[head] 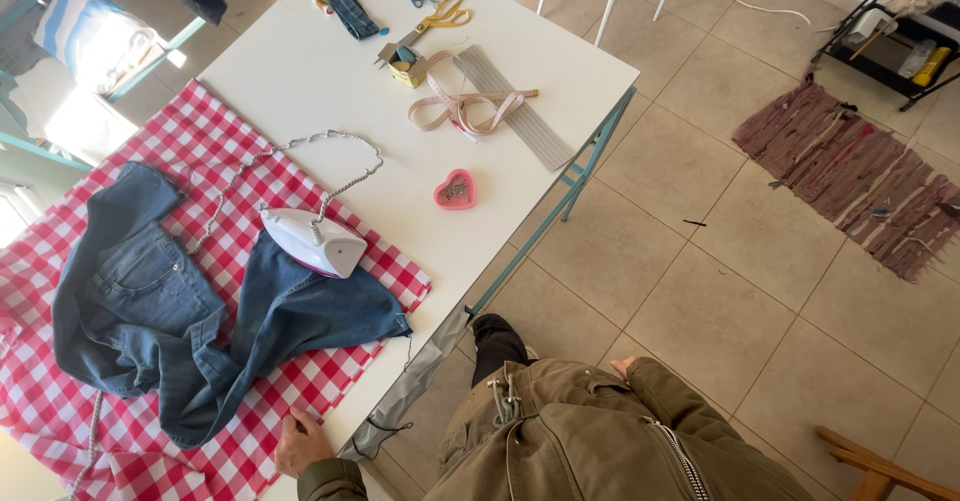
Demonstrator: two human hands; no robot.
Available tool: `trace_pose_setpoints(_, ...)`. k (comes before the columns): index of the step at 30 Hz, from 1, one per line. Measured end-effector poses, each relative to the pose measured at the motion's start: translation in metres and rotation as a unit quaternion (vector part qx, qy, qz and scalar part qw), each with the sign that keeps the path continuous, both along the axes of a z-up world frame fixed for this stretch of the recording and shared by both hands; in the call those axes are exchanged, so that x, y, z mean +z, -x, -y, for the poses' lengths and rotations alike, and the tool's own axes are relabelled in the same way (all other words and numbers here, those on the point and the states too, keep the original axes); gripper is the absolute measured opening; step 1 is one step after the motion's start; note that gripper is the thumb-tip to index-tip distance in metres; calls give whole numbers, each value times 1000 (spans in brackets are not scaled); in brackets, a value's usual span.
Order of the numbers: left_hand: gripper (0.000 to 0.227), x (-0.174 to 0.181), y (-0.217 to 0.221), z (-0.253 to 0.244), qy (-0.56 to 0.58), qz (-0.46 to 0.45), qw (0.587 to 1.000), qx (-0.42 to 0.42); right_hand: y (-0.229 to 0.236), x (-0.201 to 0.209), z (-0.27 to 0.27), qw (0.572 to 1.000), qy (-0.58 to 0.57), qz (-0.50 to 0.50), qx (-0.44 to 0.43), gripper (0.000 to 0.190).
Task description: The person irons the hem of a pair of blue jeans on a table covered with a red and white checkered cloth. They then fold the hem, pin it in place using sewing pins, and continue to iron the folded section to set the crease.
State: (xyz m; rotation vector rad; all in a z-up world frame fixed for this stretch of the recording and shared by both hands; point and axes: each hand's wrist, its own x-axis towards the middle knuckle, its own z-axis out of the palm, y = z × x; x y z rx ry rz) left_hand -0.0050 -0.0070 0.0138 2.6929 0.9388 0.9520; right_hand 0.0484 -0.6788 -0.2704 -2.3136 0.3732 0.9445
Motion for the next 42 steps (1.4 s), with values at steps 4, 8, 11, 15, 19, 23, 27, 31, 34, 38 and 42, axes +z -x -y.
trace_pose_setpoints(4,32,2,3,2,9,-4,1000,0,-6,2,1,997,54,-32,40,71)
trace_pose_setpoints(8,33,0,3,1,17,-8,1000,-1,-6,2,-3,998,32,-40,20,70)
trace_pose_setpoints(11,33,1,0,0,11,-6,1000,-2,-8,2,-6,998,43,-49,10,70)
trace_pose_setpoints(15,34,0,2,0,9,-12,1000,-1,-11,2,-8,995,67,-57,36,72)
trace_pose_setpoints(19,34,-1,0,-2,7,-4,1000,-8,-7,0,-6,999,4,-32,-23,67)
trace_pose_setpoints(23,34,-3,2,-3,14,-11,1000,-3,-8,-1,-7,999,33,-32,-10,66)
trace_pose_setpoints(27,33,-2,2,-2,7,-8,1000,-7,-8,-2,-6,999,3,-30,-36,65)
trace_pose_setpoints(31,33,1,2,0,12,1,1000,-11,-8,0,-5,998,31,-43,-26,64)
trace_pose_setpoints(34,34,-2,2,-2,21,3,1000,-13,-7,0,-5,998,35,-41,-34,65)
trace_pose_setpoints(38,34,-4,3,-3,13,7,1000,-12,-5,0,-5,998,32,-42,-36,64)
trace_pose_setpoints(42,36,-3,2,-3,14,-3,1000,-4,-7,-1,-7,997,34,-46,-45,63)
